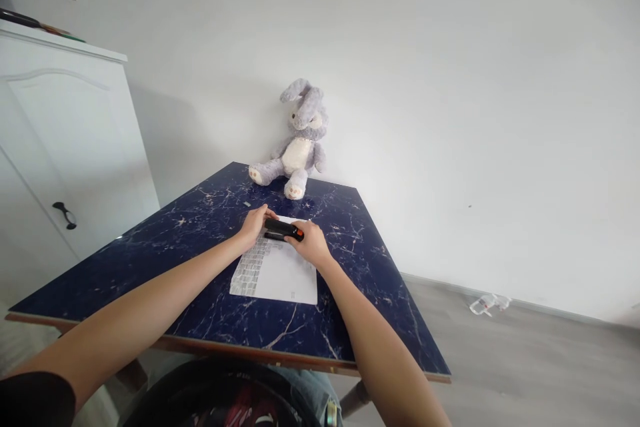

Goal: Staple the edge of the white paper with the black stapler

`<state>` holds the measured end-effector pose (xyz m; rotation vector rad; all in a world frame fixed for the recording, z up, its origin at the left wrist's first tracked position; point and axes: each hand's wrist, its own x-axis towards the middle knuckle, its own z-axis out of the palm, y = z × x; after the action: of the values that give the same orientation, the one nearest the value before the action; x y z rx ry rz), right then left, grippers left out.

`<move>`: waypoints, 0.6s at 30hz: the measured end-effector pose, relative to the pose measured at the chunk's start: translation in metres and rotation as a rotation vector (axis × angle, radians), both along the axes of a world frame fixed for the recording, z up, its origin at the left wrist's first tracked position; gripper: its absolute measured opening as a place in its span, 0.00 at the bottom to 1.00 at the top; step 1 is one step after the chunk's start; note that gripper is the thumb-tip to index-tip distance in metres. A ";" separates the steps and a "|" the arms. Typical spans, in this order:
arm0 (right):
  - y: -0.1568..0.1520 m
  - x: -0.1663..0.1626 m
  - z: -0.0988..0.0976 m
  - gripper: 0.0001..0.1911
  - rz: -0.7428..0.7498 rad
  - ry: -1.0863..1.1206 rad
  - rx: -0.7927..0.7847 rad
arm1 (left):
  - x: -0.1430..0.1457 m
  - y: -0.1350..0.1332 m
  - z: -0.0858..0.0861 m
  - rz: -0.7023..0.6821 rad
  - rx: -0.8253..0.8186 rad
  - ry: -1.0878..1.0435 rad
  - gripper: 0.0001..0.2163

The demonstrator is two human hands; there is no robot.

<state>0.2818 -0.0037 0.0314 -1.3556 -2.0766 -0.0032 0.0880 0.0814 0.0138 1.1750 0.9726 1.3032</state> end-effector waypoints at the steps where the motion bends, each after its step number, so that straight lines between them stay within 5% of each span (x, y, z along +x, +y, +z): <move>1: -0.002 -0.002 0.001 0.13 -0.012 -0.055 0.098 | 0.000 0.001 0.000 -0.005 -0.033 -0.064 0.18; 7: -0.008 0.004 0.006 0.17 0.137 -0.524 0.507 | -0.002 0.007 0.003 -0.197 -0.242 -0.320 0.05; 18: -0.011 0.007 0.006 0.18 0.112 -0.677 0.576 | -0.005 0.016 -0.006 -0.313 -0.268 -0.296 0.03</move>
<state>0.2893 -0.0147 0.0372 -0.9400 -2.3983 -1.0563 0.0831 0.0970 0.0077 0.8578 0.6894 1.0240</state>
